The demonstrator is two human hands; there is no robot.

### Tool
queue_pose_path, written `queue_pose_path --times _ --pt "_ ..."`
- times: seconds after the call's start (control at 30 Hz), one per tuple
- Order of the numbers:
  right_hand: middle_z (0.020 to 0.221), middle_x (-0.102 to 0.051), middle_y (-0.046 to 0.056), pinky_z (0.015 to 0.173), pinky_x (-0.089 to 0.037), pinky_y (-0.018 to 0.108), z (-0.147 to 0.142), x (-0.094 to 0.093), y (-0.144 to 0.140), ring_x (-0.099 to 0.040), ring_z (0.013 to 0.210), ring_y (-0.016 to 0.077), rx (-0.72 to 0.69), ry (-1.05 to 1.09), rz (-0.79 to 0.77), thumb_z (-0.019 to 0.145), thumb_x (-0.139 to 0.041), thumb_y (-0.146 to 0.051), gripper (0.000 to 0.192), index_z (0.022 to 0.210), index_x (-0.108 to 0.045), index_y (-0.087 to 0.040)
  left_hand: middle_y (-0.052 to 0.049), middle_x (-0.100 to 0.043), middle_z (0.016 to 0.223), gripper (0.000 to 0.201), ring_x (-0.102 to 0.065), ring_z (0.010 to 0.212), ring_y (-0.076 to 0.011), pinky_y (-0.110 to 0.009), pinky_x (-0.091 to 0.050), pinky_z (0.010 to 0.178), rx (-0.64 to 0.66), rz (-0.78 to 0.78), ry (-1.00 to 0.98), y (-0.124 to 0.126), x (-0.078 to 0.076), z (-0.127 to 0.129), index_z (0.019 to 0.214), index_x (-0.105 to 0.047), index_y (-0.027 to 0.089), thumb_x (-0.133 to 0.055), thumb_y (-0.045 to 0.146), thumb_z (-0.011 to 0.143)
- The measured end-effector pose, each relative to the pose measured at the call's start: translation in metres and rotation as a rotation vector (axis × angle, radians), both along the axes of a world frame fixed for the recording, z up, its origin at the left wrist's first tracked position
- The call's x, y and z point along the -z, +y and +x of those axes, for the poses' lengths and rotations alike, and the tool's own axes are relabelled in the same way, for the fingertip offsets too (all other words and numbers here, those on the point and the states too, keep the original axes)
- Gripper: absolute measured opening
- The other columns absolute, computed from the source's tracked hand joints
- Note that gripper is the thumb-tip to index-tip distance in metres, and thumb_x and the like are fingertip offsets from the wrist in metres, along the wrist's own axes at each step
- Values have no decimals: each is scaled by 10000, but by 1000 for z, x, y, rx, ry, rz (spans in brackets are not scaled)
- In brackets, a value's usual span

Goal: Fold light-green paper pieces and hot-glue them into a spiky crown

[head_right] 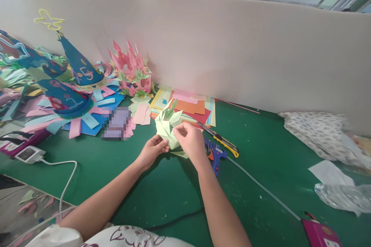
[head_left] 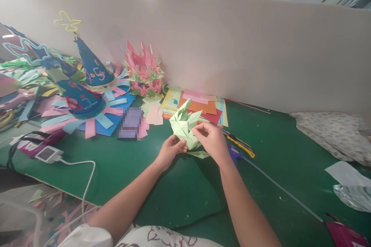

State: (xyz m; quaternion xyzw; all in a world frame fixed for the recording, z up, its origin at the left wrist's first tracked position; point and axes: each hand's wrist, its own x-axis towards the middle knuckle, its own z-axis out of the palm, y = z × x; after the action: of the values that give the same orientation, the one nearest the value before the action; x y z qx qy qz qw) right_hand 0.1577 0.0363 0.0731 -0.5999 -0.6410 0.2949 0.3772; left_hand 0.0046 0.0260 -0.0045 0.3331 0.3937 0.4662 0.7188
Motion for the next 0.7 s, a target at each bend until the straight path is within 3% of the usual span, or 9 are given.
queue_pose_path --times 0.7 --pt "762 -700 24 639 -477 297 -5 -5 -4 -648 709 193 -33 -35 -6 793 -557 -347 149 732 -612 -223 -14 -627 691 335 -577 628 -85 -221 -484 665 1 4 -6 0 -1 0 812 -623 123 -743 401 670"
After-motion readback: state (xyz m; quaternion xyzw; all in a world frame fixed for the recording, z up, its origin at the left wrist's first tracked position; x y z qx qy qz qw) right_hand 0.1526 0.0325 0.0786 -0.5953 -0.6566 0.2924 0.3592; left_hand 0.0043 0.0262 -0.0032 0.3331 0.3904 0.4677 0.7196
